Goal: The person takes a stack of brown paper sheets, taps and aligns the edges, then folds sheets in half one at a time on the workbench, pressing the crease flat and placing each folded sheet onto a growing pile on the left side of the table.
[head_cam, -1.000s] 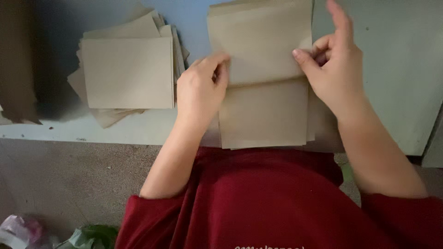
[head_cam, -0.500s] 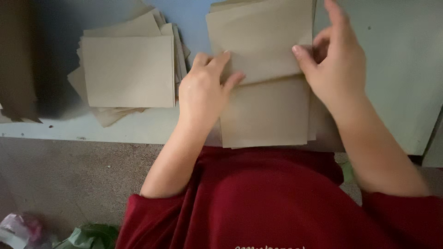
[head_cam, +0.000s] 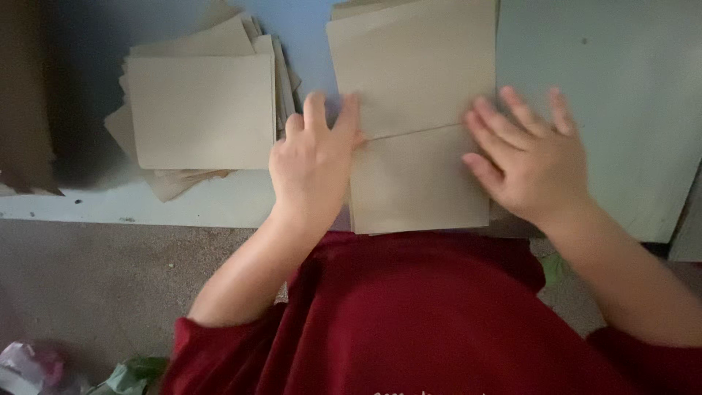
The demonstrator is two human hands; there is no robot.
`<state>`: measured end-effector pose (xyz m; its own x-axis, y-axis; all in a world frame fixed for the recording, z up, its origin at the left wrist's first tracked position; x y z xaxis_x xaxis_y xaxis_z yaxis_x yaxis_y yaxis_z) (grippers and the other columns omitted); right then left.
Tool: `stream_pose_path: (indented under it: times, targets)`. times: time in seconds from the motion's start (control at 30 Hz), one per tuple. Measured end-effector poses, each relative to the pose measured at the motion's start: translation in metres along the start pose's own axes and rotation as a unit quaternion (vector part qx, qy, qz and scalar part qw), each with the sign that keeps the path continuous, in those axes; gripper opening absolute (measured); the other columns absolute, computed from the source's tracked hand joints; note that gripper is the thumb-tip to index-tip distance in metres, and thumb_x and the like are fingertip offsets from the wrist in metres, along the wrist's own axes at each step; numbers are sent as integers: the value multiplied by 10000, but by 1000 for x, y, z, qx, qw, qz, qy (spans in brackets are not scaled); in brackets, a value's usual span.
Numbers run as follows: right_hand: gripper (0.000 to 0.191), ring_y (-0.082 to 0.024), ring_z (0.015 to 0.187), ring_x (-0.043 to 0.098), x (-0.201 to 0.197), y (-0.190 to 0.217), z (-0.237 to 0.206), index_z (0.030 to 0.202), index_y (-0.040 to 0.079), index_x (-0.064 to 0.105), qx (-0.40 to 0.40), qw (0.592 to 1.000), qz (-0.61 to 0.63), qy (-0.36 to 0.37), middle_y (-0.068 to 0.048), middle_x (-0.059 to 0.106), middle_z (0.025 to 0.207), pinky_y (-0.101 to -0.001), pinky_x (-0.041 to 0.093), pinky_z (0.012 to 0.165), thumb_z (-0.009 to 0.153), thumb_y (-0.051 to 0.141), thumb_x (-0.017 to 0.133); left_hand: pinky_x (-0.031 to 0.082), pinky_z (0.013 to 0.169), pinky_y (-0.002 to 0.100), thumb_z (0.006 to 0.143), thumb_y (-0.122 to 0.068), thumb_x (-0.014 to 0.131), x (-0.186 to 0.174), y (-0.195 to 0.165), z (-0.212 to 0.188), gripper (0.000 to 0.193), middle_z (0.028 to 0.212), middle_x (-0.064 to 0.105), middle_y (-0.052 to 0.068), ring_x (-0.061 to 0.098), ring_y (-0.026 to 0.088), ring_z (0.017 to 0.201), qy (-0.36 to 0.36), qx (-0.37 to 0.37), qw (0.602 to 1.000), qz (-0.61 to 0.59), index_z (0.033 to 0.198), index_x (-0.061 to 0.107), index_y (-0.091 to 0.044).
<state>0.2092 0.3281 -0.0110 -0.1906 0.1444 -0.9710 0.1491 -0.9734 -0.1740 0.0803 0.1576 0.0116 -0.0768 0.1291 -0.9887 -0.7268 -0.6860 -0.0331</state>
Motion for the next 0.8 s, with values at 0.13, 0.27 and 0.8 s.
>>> stream_pose_path:
  times: [0.13,0.27,0.8]
  targets:
    - [561,-327,1256,593,-8,-13,-13,1242,32,763,68,996,54,21,-106,705,1337,-565,402,1081,1014,526,626,587,835,399,762,-175,780,1,-9,8,250,1125,614,95,649,279,1033,33,89,995,31,975,660,-121]
    - [485,-334,1120,598,-25,34,-7,1115,50,763,-19,973,231,-2,-115,704,1179,-480,483,966,925,495,733,583,854,421,737,-154,728,-4,-40,25,260,1185,647,112,640,281,1123,-46,201,977,-55,988,669,-118]
    - [174,-262,1025,696,-21,66,4,1009,74,738,-90,915,392,10,-52,751,1055,-395,552,829,953,234,697,552,1052,428,1029,-89,680,-46,149,-70,203,1295,745,-9,697,221,1151,12,-75,997,21,1155,801,-193]
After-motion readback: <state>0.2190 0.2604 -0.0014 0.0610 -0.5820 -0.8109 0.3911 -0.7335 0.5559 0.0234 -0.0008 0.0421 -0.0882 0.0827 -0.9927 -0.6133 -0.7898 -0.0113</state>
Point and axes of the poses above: each hand's wrist, its own z-axis towards the middle knuckle, its own x-axis out of the palm, y = z × x, the point moved 8 cm from there along z, towards the middle knuckle
